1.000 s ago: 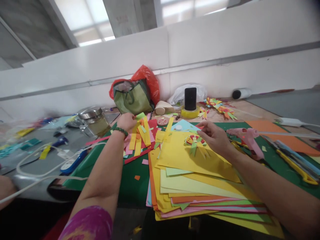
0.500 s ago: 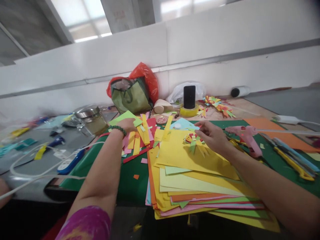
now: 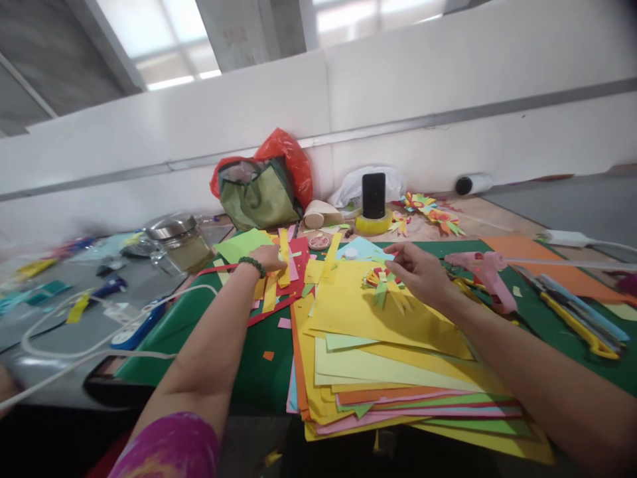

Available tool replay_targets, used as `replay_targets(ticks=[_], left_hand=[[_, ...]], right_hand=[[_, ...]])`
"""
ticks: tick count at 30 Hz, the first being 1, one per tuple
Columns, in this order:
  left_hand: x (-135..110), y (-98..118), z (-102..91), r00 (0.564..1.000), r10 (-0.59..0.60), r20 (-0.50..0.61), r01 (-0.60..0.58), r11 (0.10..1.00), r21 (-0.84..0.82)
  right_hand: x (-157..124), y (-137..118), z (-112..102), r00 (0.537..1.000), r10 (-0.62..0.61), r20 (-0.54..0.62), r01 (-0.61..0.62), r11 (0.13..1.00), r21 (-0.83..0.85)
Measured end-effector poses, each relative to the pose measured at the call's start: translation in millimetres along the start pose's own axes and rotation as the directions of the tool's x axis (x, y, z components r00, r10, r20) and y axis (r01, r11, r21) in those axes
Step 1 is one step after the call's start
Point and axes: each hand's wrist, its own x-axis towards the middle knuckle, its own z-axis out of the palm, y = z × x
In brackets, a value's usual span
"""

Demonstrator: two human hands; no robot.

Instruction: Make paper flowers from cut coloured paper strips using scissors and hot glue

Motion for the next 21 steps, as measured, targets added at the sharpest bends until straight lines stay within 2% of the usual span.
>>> replay_targets(ticks=[6, 14, 16, 19, 21], left_hand=[[9.4, -8.0, 6.9, 0.999, -0.033, -0.013, 0.033, 0.999, 0.018], [8.1, -17.0, 5.6, 0.982, -0.168, -0.082, 0.172, 0.984, 0.037], [8.5, -20.4, 7.2, 0.978, -0.194, -0.070, 0.196, 0.980, 0.026], [10.7, -25.0, 11.4, 0.984, -0.179, -0.028, 0.178, 0.984, -0.011], [12.1, -26.4, 13.7, 0.985, -0.170, -0.039, 0.168, 0.985, -0.031]], right_hand=[[-0.4, -1.9, -0.4, 1.000, -0.004, 0.002, 0.004, 1.000, -0.014], [-0.7, -3.9, -0.7, 1.000, 0.000, 0.022, 0.000, 1.000, -0.003], [-0.9, -2.6, -0.3, 1.000, -0.004, 0.019, 0.004, 1.000, -0.004], [-0.9, -1.1, 0.1, 1.000, -0.006, 0.013, 0.006, 1.000, -0.013], [-0.9, -0.8, 0.2, 1.000, -0.003, 0.016, 0.003, 1.000, -0.013]])
